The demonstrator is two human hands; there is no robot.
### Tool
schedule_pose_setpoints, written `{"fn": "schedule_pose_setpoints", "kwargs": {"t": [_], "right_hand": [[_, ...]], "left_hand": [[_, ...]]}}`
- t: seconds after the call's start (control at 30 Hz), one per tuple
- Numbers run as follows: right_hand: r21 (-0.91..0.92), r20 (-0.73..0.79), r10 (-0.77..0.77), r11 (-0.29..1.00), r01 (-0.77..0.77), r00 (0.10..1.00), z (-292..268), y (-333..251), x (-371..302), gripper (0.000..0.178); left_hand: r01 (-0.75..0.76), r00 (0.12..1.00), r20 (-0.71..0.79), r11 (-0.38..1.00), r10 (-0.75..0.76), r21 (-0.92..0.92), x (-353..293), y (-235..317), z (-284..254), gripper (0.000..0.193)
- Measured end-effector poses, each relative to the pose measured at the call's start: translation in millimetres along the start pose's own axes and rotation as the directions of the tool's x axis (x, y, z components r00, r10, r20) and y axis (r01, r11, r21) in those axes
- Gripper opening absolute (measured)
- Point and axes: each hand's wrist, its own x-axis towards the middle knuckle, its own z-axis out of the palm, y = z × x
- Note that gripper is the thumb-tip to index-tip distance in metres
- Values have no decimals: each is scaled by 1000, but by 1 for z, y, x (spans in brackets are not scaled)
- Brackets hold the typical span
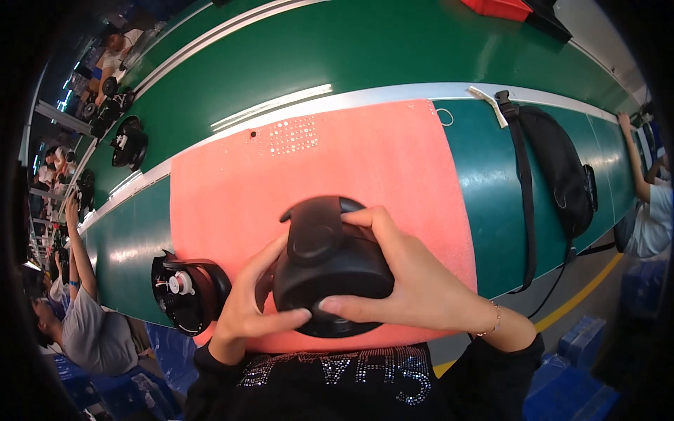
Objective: Assembling the housing and internal components of an electronic device on a factory assembly line.
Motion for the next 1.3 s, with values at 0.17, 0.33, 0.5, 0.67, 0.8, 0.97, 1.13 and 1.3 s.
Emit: {"fn": "schedule_pose_setpoints", "kwargs": {"t": [0.17,0.33,0.5,0.67,0.8,0.97,1.13,1.3], "right_hand": [[-312,-29,-444,855,414,895,-6,0,22,70],[-396,-66,-472,821,411,879,-14,-12,50,67],[-380,-243,-593,786,487,768,-7,-19,61,84],[-449,-99,-673,688,571,733,28,-31,84,89],[-485,-95,-683,667,565,725,42,-27,101,91],[-433,-82,-657,700,567,749,40,-17,114,90],[76,-191,-467,870,487,863,20,2,164,77],[797,-207,170,600,66,964,-19,29,224,57]], "left_hand": [[-253,958,-53,918,281,305,5,26,1,83],[-252,944,-188,961,270,113,25,0,-11,88],[-481,848,-385,833,364,-273,43,-8,-28,84],[-650,750,-543,577,378,-495,90,-1,-29,84],[-741,663,-652,443,368,-504,102,2,-41,88],[-772,629,-671,417,394,-479,114,-15,-57,84],[-430,767,-641,718,-31,-548,111,-7,-62,74],[-367,786,-606,698,-120,-615,102,-20,-64,54]]}}
